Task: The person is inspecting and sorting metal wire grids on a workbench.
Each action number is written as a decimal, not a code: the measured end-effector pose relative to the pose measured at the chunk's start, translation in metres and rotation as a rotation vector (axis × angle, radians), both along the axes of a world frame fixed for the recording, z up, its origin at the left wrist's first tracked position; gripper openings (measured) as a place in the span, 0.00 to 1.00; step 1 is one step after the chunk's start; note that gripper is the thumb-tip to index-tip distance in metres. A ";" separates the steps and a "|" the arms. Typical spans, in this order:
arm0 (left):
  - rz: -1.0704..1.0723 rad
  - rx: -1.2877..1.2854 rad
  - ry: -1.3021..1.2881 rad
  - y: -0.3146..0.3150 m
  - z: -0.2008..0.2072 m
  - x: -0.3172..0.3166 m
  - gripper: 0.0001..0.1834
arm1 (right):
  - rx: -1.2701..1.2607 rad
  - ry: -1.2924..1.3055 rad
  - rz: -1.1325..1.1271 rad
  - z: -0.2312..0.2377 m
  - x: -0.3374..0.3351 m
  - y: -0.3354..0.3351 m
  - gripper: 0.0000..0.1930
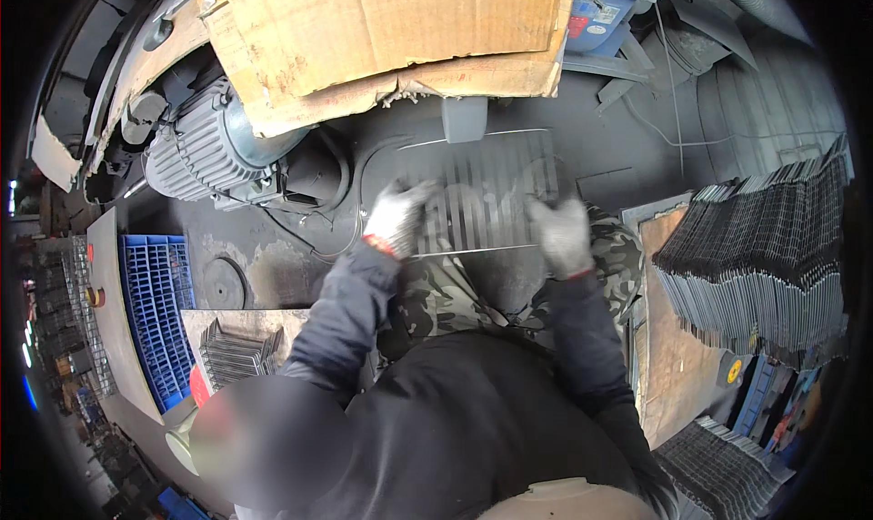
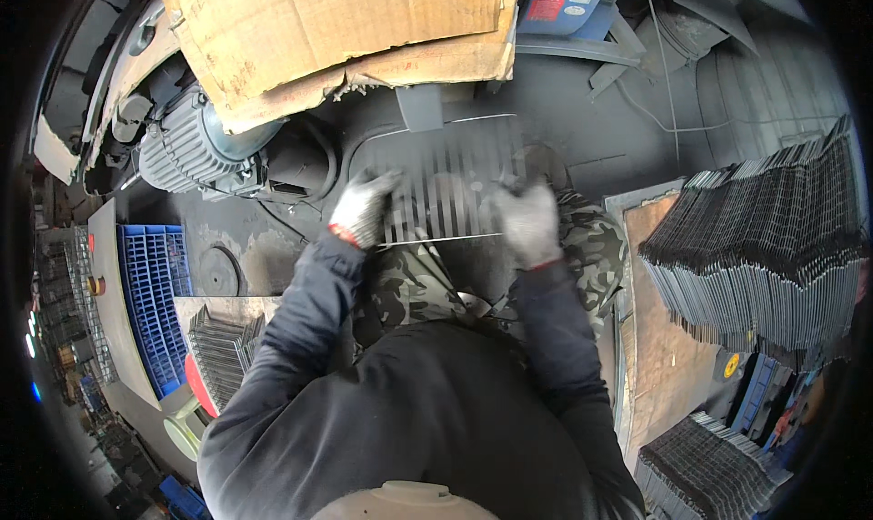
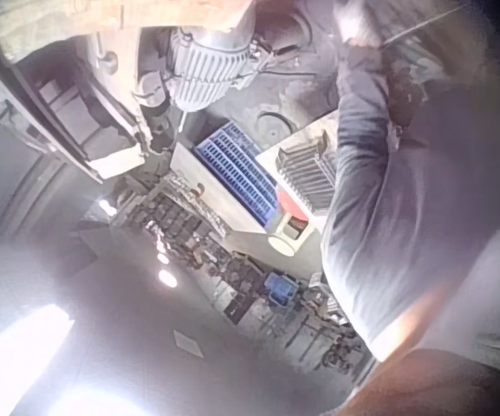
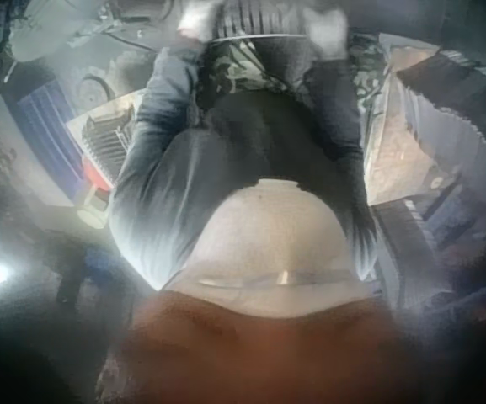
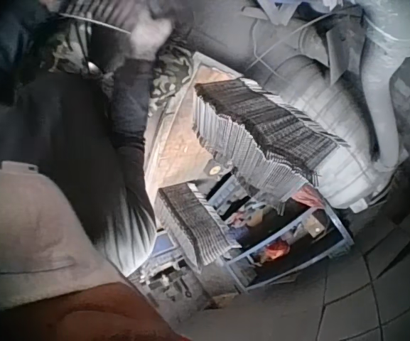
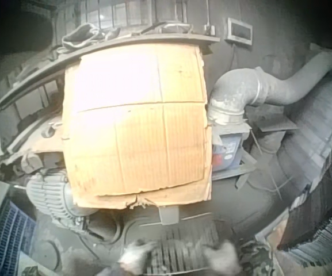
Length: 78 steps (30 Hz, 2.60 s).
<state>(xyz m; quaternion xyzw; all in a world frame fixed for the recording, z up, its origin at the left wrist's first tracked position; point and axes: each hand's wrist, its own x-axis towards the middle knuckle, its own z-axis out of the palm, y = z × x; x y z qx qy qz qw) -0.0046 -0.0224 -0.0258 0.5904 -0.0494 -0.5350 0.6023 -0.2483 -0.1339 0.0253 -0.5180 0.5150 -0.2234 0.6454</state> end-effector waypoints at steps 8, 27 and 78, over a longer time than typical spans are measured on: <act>0.083 -0.021 0.041 0.023 0.007 0.004 0.16 | 0.101 0.169 0.148 -0.022 0.010 -0.018 0.13; -0.111 -0.263 -1.184 0.141 0.111 -0.027 0.11 | -1.318 0.018 0.400 0.078 0.039 0.081 0.34; 0.085 -0.181 -0.265 0.001 -0.032 0.015 0.11 | -0.176 -0.173 -0.134 -0.061 0.045 -0.007 0.08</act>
